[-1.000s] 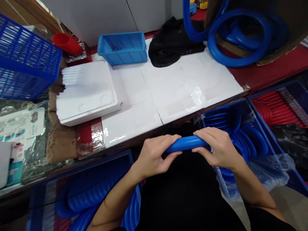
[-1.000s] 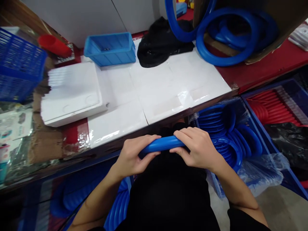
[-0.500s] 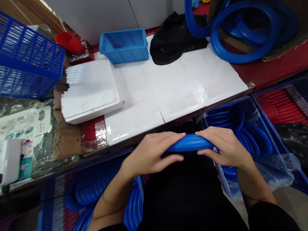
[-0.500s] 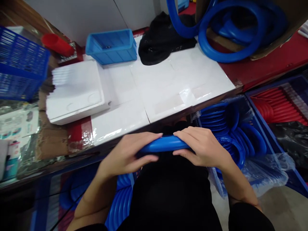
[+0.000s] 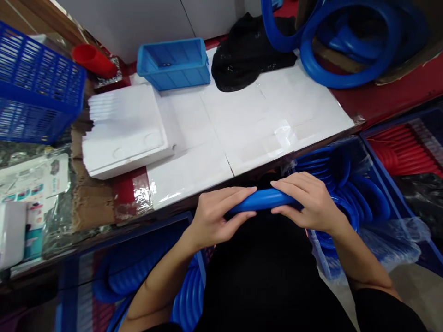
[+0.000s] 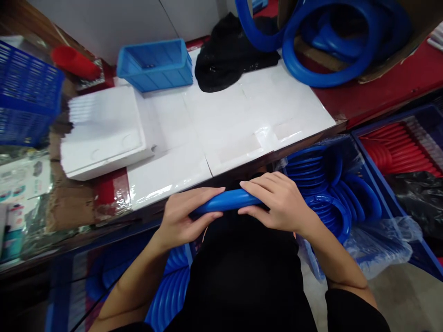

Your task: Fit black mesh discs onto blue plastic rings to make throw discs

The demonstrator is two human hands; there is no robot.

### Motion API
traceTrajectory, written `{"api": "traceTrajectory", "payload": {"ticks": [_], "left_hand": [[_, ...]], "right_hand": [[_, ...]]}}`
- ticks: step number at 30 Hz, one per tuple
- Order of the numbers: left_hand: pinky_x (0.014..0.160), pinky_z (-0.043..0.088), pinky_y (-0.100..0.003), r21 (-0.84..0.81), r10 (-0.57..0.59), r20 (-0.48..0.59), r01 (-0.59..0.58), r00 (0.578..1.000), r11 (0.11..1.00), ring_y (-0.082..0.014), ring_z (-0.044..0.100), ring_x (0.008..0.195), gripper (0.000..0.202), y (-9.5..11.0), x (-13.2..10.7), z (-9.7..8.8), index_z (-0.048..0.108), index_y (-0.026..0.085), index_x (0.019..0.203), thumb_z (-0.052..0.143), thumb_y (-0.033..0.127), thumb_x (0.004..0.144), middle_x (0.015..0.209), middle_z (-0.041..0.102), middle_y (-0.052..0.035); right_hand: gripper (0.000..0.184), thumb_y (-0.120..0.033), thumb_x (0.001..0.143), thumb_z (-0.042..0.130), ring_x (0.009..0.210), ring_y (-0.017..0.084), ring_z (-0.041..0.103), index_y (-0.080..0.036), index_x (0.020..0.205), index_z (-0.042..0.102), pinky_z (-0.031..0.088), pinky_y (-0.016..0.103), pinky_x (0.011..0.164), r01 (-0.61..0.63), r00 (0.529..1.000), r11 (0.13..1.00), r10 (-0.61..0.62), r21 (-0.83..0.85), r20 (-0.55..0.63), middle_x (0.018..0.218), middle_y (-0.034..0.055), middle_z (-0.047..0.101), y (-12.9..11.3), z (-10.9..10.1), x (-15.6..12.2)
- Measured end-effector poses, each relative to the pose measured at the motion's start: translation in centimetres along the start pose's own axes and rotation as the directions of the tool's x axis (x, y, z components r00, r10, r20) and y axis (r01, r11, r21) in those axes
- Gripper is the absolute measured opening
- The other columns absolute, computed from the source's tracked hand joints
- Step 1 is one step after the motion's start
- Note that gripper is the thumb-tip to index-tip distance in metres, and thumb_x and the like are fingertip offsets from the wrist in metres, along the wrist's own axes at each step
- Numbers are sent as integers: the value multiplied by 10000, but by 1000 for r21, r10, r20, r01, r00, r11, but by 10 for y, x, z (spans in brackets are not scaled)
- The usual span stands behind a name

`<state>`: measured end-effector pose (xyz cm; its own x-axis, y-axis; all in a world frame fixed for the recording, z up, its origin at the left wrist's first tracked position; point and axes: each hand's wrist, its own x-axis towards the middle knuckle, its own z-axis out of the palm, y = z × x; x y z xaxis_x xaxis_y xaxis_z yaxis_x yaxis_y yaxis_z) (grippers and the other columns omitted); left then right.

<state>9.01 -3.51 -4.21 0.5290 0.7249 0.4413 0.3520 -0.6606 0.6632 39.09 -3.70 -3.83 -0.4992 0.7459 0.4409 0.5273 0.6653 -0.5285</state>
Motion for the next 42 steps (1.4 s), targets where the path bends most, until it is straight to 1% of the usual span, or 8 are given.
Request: {"api": "traceTrajectory", "payload": {"ticks": [4,7,13,20,26,33,39,42], "left_hand": [[905,650,-393,-223,22,-141,-54,990,973,-283,790,1059,579,-21,-20,-31,693,246,1481,837,361,932,1230,813,-129],[928,644,-439,-352,-23,-74,-4,997,936,-321,772,1119,756,-30,-22,-43,564,256,1608,839,427,924,1285,785,-171],[975,636,-400,-15,85,188,-84,978,996,-290,780,1140,655,-8,11,-24,556,231,1587,769,398,991,1306,783,-155],[864,633,-355,170,80,-62,-68,995,983,-262,795,991,541,-7,3,16,623,207,1491,752,323,978,1191,804,-132],[979,623,-356,10,-101,-78,102,992,995,-262,791,1093,509,-7,-2,7,669,242,1456,786,325,967,1246,806,-109],[748,604,-340,-221,-200,-489,102,849,970,-218,729,854,788,-57,-9,-14,374,285,1680,679,552,1005,1117,782,-83],[879,611,-368,-191,-168,-137,140,976,972,-273,739,1026,504,-57,2,-48,714,206,1332,676,585,1001,1181,778,-115],[909,615,-362,-153,-104,-51,95,993,984,-270,755,1054,580,-31,26,-59,672,214,1428,745,564,971,1270,769,-131]], "right_hand": [[615,-480,950,815,1164,309,754,-252,1485,618,591,451,1034,-58,998,986,59,158,2,1303,105,776,11,-29,-8],[499,-416,982,784,1111,283,768,-240,1431,653,607,398,990,-46,999,980,50,193,-16,1234,92,790,14,-34,-13],[526,-374,984,786,1055,295,779,-211,1452,610,626,417,906,19,999,997,-23,80,43,1209,127,789,-3,-15,-4],[451,-329,984,759,1038,322,775,-225,1407,642,633,466,902,-74,991,997,71,-19,-114,1178,134,793,-6,9,-14],[450,-396,975,789,1133,293,772,-259,1390,683,612,421,1008,-196,981,969,196,148,16,1261,92,792,1,-4,4],[408,-526,983,731,977,259,738,-227,1261,748,612,379,870,-293,897,890,382,348,-221,1082,52,787,54,-24,-3],[426,-544,967,729,846,244,727,-231,1255,753,595,351,745,-257,850,902,382,346,-363,1004,38,785,62,-14,-26],[410,-448,947,773,942,279,772,-244,1301,738,631,383,835,-207,904,947,281,247,-321,1112,60,808,46,-18,-21]]}}
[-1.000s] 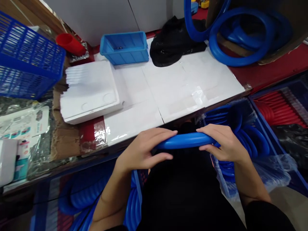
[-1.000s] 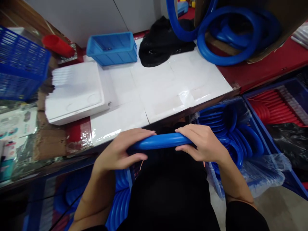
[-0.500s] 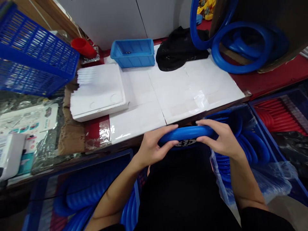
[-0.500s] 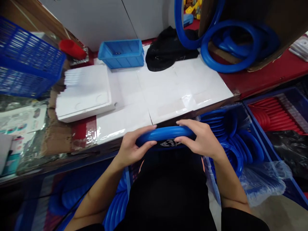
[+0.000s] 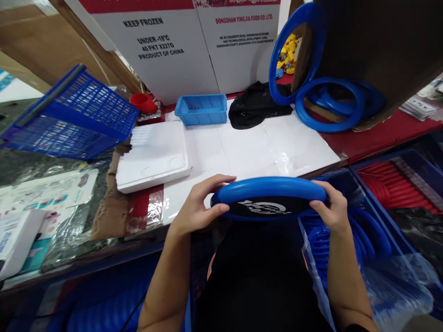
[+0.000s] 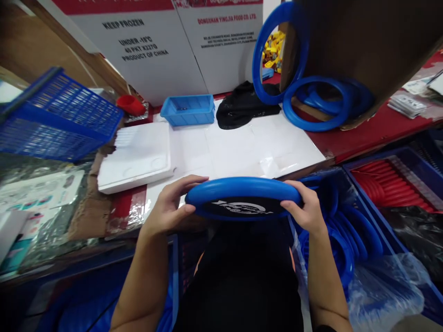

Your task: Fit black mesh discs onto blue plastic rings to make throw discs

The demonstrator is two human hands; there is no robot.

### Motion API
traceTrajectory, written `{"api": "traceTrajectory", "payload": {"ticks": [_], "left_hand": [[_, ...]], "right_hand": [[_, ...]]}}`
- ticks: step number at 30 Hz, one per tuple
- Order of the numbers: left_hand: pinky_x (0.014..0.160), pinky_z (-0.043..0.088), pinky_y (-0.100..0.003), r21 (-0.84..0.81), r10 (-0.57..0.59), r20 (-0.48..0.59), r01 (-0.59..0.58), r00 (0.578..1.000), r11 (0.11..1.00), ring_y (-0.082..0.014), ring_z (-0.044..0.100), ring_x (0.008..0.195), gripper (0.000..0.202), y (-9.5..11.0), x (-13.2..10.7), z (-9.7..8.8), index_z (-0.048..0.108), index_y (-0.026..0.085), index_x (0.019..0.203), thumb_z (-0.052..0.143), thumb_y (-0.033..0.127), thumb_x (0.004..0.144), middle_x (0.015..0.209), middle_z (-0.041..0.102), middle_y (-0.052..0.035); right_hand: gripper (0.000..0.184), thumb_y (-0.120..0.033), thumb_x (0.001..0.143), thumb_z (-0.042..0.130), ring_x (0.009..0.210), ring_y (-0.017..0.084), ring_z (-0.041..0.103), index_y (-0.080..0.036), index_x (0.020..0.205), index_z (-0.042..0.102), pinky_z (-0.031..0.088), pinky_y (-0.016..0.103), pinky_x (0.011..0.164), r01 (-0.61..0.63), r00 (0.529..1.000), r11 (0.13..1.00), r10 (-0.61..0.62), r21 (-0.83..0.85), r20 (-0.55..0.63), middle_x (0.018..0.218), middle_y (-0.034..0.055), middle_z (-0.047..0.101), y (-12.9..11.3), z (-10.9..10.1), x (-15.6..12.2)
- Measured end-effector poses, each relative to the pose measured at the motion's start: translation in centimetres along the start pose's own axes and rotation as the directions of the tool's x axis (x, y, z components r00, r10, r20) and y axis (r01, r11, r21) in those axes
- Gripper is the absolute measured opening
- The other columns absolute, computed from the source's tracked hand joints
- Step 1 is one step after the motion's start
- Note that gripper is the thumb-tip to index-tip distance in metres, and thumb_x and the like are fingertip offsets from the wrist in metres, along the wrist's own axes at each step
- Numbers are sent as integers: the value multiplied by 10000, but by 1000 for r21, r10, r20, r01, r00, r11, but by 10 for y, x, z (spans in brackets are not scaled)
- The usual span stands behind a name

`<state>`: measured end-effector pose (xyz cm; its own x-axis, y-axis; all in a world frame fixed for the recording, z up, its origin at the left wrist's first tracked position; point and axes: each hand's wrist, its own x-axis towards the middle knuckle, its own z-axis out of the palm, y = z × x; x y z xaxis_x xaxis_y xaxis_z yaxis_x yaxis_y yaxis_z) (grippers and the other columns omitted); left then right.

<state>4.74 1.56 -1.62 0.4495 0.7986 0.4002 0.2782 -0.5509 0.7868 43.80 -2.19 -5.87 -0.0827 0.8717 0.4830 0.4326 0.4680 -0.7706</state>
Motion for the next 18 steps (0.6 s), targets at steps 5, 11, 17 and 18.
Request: {"api": "traceTrajectory", "payload": {"ticks": [5,11,17,18], "left_hand": [[887,628,-337,157,203,274,-252,940,955,-239,799,1035,505,37,24,18,610,253,1505,717,387,1030,1242,805,-98],[817,650,-358,170,355,175,-383,918,908,-265,817,1002,489,44,5,27,609,177,1498,676,349,1045,1185,817,-138],[904,643,-319,-81,-23,-113,14,993,997,-240,811,1030,327,26,-1,22,781,230,1288,718,404,1018,1168,839,-74],[880,646,-314,-205,-162,-260,110,952,973,-232,806,992,324,18,5,23,800,219,1221,712,458,1020,1132,841,-71]], "right_hand": [[488,-324,897,833,1016,318,807,-270,1363,696,660,427,908,233,968,966,-220,-109,124,1180,82,818,-28,6,-2],[549,-303,892,827,942,344,808,-257,1412,656,686,476,816,317,948,927,-309,-199,71,1101,111,814,-53,14,-24],[602,-366,893,847,1122,363,775,-276,1455,652,679,503,946,139,972,950,-185,-280,-145,1269,136,779,-47,7,-6],[586,-378,912,829,1143,357,766,-271,1461,652,680,492,936,75,952,964,-146,-254,-271,1291,140,766,-40,4,1]]}}
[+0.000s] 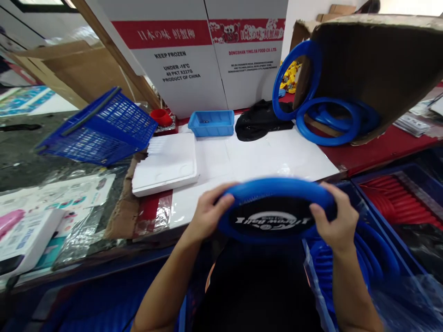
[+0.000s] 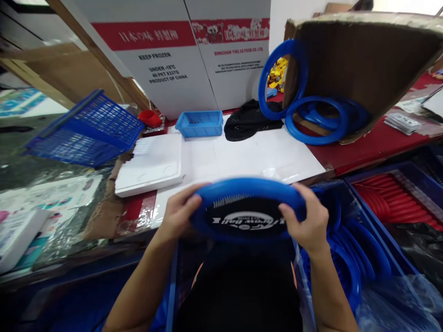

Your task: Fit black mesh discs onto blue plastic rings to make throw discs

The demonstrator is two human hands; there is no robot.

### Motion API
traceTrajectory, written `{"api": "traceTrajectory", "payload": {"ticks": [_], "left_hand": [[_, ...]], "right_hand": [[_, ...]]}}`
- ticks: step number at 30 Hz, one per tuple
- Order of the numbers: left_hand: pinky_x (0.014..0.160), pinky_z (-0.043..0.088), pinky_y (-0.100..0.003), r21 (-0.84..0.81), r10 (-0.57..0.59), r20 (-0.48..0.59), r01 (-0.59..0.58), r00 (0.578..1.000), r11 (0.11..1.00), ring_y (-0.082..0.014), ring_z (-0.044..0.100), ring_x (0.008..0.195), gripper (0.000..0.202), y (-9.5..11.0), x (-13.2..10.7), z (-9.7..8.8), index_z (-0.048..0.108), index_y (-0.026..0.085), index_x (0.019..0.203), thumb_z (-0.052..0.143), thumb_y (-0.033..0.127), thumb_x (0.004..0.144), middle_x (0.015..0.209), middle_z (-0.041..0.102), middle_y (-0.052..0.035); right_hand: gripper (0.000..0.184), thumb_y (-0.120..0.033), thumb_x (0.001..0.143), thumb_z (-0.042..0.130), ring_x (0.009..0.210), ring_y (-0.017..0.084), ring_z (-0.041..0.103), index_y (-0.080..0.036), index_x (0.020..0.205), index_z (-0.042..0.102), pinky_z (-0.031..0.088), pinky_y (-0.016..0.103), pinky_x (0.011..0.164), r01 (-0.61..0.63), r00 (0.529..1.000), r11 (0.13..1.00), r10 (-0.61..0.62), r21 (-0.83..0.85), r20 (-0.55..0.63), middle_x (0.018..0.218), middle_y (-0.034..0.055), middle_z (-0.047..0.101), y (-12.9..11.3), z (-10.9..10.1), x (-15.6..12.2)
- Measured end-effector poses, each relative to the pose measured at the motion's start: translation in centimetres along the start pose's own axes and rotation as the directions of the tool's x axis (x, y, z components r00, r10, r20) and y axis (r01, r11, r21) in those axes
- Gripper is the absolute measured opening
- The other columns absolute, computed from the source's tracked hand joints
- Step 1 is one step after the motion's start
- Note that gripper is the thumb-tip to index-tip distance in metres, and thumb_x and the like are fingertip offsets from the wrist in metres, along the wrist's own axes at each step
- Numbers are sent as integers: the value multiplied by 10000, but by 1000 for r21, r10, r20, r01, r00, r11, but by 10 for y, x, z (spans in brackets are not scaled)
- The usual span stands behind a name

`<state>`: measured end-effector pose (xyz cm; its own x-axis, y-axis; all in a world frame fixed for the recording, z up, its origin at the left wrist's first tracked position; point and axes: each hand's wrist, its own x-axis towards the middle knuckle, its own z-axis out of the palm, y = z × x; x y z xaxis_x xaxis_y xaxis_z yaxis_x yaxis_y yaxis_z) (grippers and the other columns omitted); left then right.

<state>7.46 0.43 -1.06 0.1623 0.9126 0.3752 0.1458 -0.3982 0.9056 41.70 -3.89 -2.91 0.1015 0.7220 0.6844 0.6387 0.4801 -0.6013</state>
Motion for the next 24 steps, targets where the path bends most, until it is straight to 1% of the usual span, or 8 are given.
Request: {"api": "traceTrajectory", "payload": {"ticks": [2,5,7,9,13,16,21,24], "left_hand": [[815,644,-300,-277,-253,-299,170,920,946,-210,787,903,418,-17,18,4,793,184,1143,683,567,1020,1045,833,-71],[814,639,-296,-558,-498,-366,244,786,794,-193,763,868,521,-41,47,10,761,139,1141,724,631,973,994,812,-81],[839,637,-296,-620,-540,-310,264,782,739,-189,756,872,523,-54,59,11,745,122,1144,761,610,954,996,808,-89],[834,637,-296,-632,-544,-266,283,796,722,-185,752,855,502,-63,63,11,729,118,1149,801,567,938,991,806,-91],[729,628,-263,-637,-571,-155,360,806,682,-154,739,774,514,-71,58,6,686,148,1261,884,435,884,1024,803,-68],[667,617,-224,-690,-642,-97,413,761,594,-117,727,701,545,-71,58,1,639,199,1358,877,322,884,1023,799,-21],[716,660,-253,-750,-722,108,532,684,393,-164,774,761,358,-69,68,4,686,120,1324,718,215,980,1017,819,-77],[695,659,-264,-747,-765,174,589,620,307,-179,766,723,248,-73,71,10,728,73,1191,670,212,993,955,814,-104]], "right_hand": [[477,-401,985,741,1023,297,781,-262,1435,666,693,414,797,-177,974,970,197,165,-113,1194,115,770,16,5,12],[417,-425,1045,654,668,180,722,-268,1431,643,636,299,572,-454,882,735,451,503,138,887,10,726,32,23,23],[535,-439,994,737,649,163,708,-272,1482,594,642,298,575,-581,804,573,515,578,298,900,-9,727,35,39,24],[651,-441,919,834,742,165,733,-271,1494,581,666,304,634,-631,752,468,563,618,342,1015,6,759,35,54,23],[536,-439,859,902,830,150,753,-253,1316,692,679,273,737,-658,688,254,587,709,428,1040,2,783,33,66,22],[377,-471,911,846,907,143,775,-266,1204,725,687,260,807,-638,697,139,522,757,492,1084,2,785,28,64,29],[251,-488,1009,706,927,137,769,-293,1168,712,684,228,764,-548,809,226,389,805,442,1127,4,770,-8,68,61],[276,-459,971,775,870,117,745,-283,1176,721,675,208,771,-547,809,146,343,824,477,1069,-5,762,-41,78,86]]}}
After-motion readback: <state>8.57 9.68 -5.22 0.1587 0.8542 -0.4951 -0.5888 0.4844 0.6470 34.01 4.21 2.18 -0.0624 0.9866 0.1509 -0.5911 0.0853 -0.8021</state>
